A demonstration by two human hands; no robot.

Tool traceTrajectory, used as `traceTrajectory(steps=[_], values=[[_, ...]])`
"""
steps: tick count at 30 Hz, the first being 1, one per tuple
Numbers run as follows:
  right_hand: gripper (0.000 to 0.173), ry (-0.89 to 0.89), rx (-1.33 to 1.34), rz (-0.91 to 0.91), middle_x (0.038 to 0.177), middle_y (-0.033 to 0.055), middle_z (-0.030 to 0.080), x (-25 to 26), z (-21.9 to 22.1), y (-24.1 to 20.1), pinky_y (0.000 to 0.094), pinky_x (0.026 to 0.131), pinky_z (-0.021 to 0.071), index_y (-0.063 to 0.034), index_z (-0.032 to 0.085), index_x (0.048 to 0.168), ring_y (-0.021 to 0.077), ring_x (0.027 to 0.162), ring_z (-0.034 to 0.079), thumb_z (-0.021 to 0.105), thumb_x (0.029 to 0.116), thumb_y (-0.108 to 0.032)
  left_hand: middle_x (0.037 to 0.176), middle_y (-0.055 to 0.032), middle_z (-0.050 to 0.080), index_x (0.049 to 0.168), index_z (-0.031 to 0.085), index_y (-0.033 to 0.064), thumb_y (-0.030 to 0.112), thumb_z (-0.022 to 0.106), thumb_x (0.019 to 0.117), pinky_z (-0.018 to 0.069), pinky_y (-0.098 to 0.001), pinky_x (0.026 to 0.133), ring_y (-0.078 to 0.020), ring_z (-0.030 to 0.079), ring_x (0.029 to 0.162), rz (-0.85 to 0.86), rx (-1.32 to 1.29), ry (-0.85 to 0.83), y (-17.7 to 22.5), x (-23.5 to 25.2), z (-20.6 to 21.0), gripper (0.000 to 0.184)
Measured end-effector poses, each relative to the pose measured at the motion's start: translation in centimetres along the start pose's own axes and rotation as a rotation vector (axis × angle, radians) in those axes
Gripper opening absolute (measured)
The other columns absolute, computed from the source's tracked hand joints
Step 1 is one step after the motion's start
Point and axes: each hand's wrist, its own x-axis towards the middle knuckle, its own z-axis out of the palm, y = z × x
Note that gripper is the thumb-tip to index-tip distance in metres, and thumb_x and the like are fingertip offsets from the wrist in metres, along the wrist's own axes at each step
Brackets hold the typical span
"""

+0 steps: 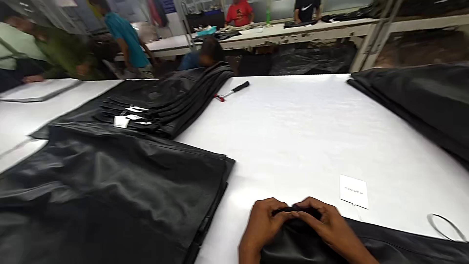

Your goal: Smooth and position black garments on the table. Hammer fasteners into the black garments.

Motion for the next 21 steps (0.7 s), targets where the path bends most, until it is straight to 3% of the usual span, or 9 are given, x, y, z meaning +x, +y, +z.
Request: traceTrajectory(steps=[3,6,9,12,14,17,19,21], values=[[0.021,-0.023,0.014,-0.017,0.092,-0.0005,0.075,0.1,-0.1,-0.1,0.0233,0.069,0.0578,-0.0084,0.075,0.103,0.0068,0.077,0.068,0.077,0.0894,-0.024,0.093,-0.0052,0.074,0.098,0.078,0.0058,0.023,0.069,0.0962,0.0581,-0.0325,0.081,-0.011,0.07,0.087,-0.021,0.014,0.001,0.0,0.1,-0.2,0.02],[0.017,-0.022,-0.03,-0.005,0.094,0.0014,0.075,0.2,0.0,-1.1,0.0227,0.077,0.058,-0.0041,0.073,0.104,0.0041,0.083,0.069,0.072,0.095,-0.019,0.093,-0.0065,0.074,0.099,0.078,0.0048,0.025,0.07,0.0958,0.058,-0.0347,0.08,-0.0127,0.07,0.085,-0.045,0.006,0.002,0.1,0.1,-0.2,0.022],[0.022,0.042,-0.126,-0.008,0.089,0.0056,0.071,0.2,0.7,-1.2,0.0249,0.076,0.0542,-0.0019,0.073,0.101,0.0071,0.082,0.066,0.07,0.0972,-0.024,0.09,-0.0072,0.074,0.098,0.078,0.0039,0.028,0.071,0.0958,0.0578,-0.0339,0.077,-0.0129,0.069,0.08,-0.058,0.02,0.003,0.2,0.1,-0.3,0.025],[0.026,0.1,-0.217,-0.027,0.083,0.0076,0.068,0.3,1.1,-1.2,0.0348,0.077,0.0494,-0.0013,0.074,0.095,0.0151,0.081,0.062,0.069,0.0974,-0.026,0.088,-0.0091,0.074,0.098,0.077,0.0016,0.029,0.07,0.096,0.0569,-0.034,0.075,-0.0139,0.069,0.077,-0.046,0.033,-0.004,0.5,0.2,-0.2,0.028],[0.026,0.132,-0.252,-0.052,0.081,0.0082,0.068,0.3,1.2,-1.1,0.0448,0.084,0.0438,-0.0012,0.075,0.092,0.0203,0.082,0.06,0.069,0.0974,-0.026,0.087,-0.0092,0.074,0.099,0.077,0.0012,0.03,0.07,0.0964,0.0563,-0.0343,0.074,-0.0142,0.069,0.076,-0.045,0.052,-0.004,0.6,0.2,-0.2,0.03],[0.026,0.17,-0.288,-0.067,0.082,0.0077,0.068,0.3,1.5,-1.1,0.0486,0.09,0.0398,-0.0032,0.076,0.09,0.023,0.087,0.059,0.07,0.096,-0.027,0.087,-0.0096,0.074,0.099,0.077,0.0009,0.031,0.069,0.0966,0.0558,-0.0349,0.073,-0.0149,0.069,0.076,-0.05,0.06,0.0,0.4,0.2,0.0,0.031],[0.025,0.169,-0.262,-0.049,0.089,0.0081,0.07,0.3,1.3,-1.0,0.0462,0.093,0.041,-0.0051,0.078,0.093,0.0233,0.096,0.059,0.072,0.0953,-0.029,0.087,-0.0095,0.074,0.099,0.077,0.0013,0.031,0.069,0.0965,0.0559,-0.0351,0.074,-0.015,0.069,0.076,-0.056,0.066,0.008,0.3,0.2,0.1,0.031],[0.026,0.12,-0.232,-0.052,0.096,0.0102,0.072,0.3,1.0,-0.8,0.0386,0.09,0.0498,-0.0037,0.077,0.101,0.0196,0.098,0.064,0.069,0.0975,-0.029,0.088,-0.009,0.074,0.098,0.077,0.0017,0.03,0.07,0.0964,0.0561,-0.0336,0.073,-0.0141,0.068,0.076,-0.059,0.055,0.027,0.2,0.3,0.2,0.03]])
